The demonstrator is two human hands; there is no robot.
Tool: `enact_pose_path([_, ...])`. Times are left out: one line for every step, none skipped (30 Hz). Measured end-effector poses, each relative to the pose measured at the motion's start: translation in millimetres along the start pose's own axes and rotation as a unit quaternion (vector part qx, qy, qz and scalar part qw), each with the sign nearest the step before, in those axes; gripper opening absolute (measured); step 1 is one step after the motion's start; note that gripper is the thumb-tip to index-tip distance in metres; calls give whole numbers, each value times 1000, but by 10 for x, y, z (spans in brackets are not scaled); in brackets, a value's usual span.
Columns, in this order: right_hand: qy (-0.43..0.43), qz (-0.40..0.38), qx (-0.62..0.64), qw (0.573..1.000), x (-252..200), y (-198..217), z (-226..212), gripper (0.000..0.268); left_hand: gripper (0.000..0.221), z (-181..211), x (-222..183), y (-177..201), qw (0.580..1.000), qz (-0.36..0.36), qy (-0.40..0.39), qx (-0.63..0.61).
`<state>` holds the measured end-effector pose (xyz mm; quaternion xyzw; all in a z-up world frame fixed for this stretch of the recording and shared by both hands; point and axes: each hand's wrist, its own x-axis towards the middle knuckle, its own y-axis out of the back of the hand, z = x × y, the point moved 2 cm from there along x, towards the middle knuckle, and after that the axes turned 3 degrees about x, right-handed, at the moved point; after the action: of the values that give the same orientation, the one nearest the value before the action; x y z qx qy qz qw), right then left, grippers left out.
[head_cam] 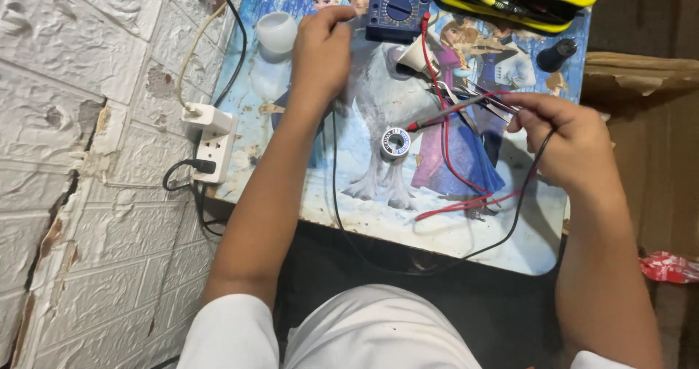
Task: Testing and soldering components of an LED bulb for repair on a workbench.
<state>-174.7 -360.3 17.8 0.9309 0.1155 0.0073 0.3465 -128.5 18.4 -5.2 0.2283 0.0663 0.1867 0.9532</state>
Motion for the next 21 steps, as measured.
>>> enact_pose_path([7,6,62,998,78,-15,1,31,52,-62,186,-79,997,13,-25,78])
enact_pose_path([11,4,62,998,223,-50,-53,31,52,-81,306,-159,996,18,-25,78])
enact_pose_path([1,29,79,996,367,-72,-103,24,29,-87,427,-245,993,12,-47,105])
enact_pose_path([-11,55,96,994,499,-96,-147,19,33,-93,548,-337,989,4,-68,133])
enact_pose_path([-8,55,97,994,654,-141,-268,19,33,-129,616,-377,989,7,-69,134])
enact_pose_path([9,24,61,998,809,-179,-390,30,38,-154,693,-441,986,0,-58,159])
enact_pose_path([26,-6,24,999,966,-215,-511,44,44,-178,774,-506,982,-7,-48,184])
enact_pose_path([28,-5,24,999,1128,-282,-541,44,44,-162,785,-510,982,-5,-50,184])
enact_pose_path([15,-37,3,999,1292,-364,-566,39,45,-163,798,-526,979,-41,-17,197])
enact_pose_path([0,-72,-17,997,1448,-453,-584,42,50,-179,795,-543,974,-77,18,210])
enact_pose_path([1,-72,-17,997,1513,-516,-619,42,50,-166,767,-546,975,-76,17,210])
enact_pose_path([-35,-82,-16,996,1597,-589,-663,46,47,-151,759,-528,974,-83,19,209])
enact_pose_path([-71,-91,-15,993,1681,-667,-713,60,45,-138,752,-506,974,-91,20,208])
enact_pose_path([-67,-94,-14,993,1779,-762,-658,60,45,-76,680,-464,974,-86,22,208])
enact_pose_path([-75,-99,2,992,1880,-861,-600,43,40,-19,610,-426,976,-90,35,193])
enact_pose_path([-83,-103,18,991,1983,-954,-538,38,38,39,544,-401,978,-95,47,177])
enact_pose_path([-80,-104,18,991,2038,-992,-503,38,38,-15,577,-408,979,-91,48,177])
enact_pose_path([-46,-102,-4,994,2076,-1033,-463,46,35,-84,590,-422,978,-78,46,186])
enact_pose_path([-11,-99,-25,995,2113,-1077,-418,60,39,-155,602,-442,978,-64,44,194])
enact_pose_path([-12,-102,-26,994,2099,-1108,-419,60,39,-219,557,-420,978,-65,47,194])
enact_pose_path([23,-96,-3,995,2085,-1132,-432,60,34,-263,511,-390,988,-31,16,154])
